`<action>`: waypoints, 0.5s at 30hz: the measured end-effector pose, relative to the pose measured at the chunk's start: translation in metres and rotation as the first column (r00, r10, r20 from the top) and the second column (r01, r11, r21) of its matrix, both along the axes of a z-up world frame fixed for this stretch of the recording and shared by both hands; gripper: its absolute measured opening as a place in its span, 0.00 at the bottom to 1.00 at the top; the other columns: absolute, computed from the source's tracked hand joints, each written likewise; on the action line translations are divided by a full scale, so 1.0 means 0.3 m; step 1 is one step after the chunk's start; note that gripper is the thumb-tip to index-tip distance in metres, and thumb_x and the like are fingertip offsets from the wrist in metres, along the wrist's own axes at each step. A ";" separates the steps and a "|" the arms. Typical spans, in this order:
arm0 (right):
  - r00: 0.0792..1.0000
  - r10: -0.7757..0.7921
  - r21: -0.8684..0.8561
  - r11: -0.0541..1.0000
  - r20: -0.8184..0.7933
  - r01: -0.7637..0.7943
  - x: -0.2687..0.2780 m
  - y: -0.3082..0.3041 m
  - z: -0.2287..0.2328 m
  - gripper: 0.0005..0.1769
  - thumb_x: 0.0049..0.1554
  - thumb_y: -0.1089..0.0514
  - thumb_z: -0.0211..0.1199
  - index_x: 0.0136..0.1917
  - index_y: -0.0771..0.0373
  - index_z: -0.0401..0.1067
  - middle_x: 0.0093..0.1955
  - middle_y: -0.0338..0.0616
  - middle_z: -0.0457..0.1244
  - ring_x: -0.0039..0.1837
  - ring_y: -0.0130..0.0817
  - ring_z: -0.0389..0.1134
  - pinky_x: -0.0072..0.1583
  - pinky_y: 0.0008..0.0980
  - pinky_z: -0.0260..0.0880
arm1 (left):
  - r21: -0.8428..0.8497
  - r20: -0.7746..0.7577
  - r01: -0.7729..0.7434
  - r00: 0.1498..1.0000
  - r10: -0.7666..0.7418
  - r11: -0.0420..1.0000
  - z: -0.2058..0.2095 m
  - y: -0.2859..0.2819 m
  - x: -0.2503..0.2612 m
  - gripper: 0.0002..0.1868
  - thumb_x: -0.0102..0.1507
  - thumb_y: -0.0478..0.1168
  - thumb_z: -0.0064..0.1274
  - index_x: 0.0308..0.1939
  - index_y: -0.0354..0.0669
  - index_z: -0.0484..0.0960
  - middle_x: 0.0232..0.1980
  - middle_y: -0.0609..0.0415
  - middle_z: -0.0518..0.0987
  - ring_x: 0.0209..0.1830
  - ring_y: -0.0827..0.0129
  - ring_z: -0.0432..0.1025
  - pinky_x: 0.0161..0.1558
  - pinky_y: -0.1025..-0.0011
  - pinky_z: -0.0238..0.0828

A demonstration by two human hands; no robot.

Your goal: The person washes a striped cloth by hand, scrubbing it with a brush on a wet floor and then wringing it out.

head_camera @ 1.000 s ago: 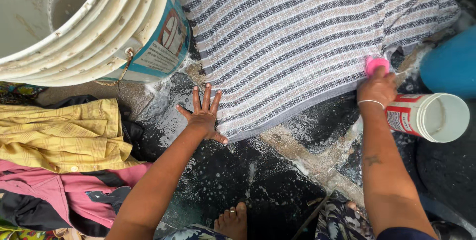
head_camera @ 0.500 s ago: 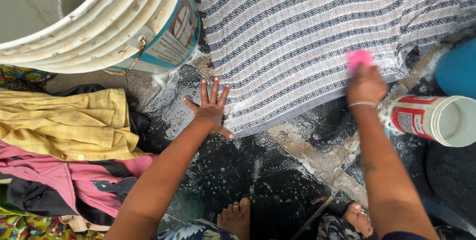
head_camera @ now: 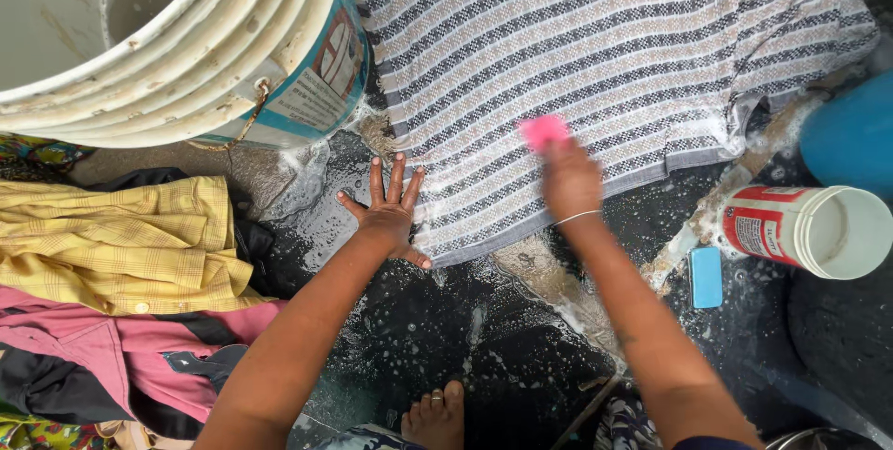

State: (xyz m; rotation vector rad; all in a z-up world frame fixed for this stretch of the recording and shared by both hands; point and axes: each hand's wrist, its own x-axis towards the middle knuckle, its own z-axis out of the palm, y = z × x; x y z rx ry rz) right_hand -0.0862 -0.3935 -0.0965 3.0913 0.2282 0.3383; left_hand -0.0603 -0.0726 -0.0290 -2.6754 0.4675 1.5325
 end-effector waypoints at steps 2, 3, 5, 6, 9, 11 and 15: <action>0.945 -0.316 -0.114 0.945 -0.081 0.306 0.014 -0.342 0.045 0.08 0.62 0.55 0.58 0.53 0.59 0.67 0.48 0.56 0.64 0.44 0.50 0.69 0.36 0.49 0.69 | 0.011 -0.014 0.003 1.000 -0.002 1.000 0.001 0.002 0.006 0.91 0.34 0.74 0.73 0.80 0.60 0.16 0.80 0.50 0.06 0.76 0.38 0.01 0.59 0.10 0.25; 0.894 -0.442 -0.177 0.888 -0.075 0.425 0.041 -0.479 0.073 0.06 0.72 0.55 0.53 0.57 0.58 0.68 0.50 0.58 0.65 0.43 0.51 0.69 0.40 0.49 0.70 | 0.019 -0.024 0.003 1.000 -0.003 1.000 0.004 0.001 0.011 0.91 0.34 0.74 0.73 0.80 0.60 0.16 0.80 0.49 0.06 0.76 0.38 0.01 0.59 0.10 0.25; 0.820 -0.570 -0.237 0.791 0.047 0.564 0.065 -0.551 0.065 0.13 0.58 0.50 0.54 0.52 0.57 0.69 0.45 0.59 0.65 0.40 0.52 0.70 0.33 0.50 0.69 | 0.023 -0.041 0.003 0.999 -0.002 1.000 0.008 -0.010 0.015 0.91 0.35 0.74 0.73 0.79 0.60 0.16 0.79 0.48 0.05 0.75 0.38 0.00 0.59 0.10 0.25; 0.774 -0.624 -0.253 0.735 0.108 0.629 0.077 -0.553 0.078 0.17 0.51 0.48 0.55 0.50 0.57 0.70 0.42 0.59 0.66 0.38 0.53 0.70 0.30 0.51 0.69 | 0.028 -0.049 0.003 0.999 -0.001 1.000 0.011 -0.012 0.018 0.91 0.35 0.74 0.73 0.79 0.60 0.15 0.79 0.48 0.04 0.75 0.38 0.00 0.58 0.10 0.25; 0.932 -0.255 -0.008 0.964 0.257 0.266 0.041 -0.075 -0.038 0.25 0.71 0.49 0.43 0.69 0.65 0.70 0.56 0.62 0.66 0.53 0.54 0.69 0.51 0.47 0.70 | 0.021 -0.049 0.000 0.999 0.001 1.000 0.011 -0.008 0.011 0.91 0.35 0.74 0.72 0.79 0.61 0.15 0.79 0.50 0.05 0.75 0.39 0.00 0.59 0.09 0.24; 0.789 -0.328 0.354 0.758 -0.519 0.548 -0.008 0.369 -0.051 0.21 0.71 0.44 0.47 0.58 0.63 0.70 0.49 0.56 0.65 0.51 0.52 0.68 0.56 0.51 0.69 | 0.027 -0.040 0.013 0.999 -0.012 1.000 0.010 -0.007 0.006 0.90 0.36 0.75 0.71 0.79 0.59 0.17 0.80 0.51 0.05 0.76 0.39 0.01 0.59 0.09 0.25; 0.970 0.147 0.188 0.976 -0.192 -0.111 0.000 0.443 -0.001 0.23 0.58 0.54 0.55 0.67 0.49 0.69 0.46 0.51 0.63 0.50 0.46 0.65 0.42 0.46 0.65 | 0.036 -0.038 0.022 0.999 -0.021 0.999 0.015 -0.002 0.001 0.90 0.36 0.75 0.71 0.79 0.59 0.17 0.80 0.51 0.05 0.77 0.38 0.02 0.59 0.10 0.26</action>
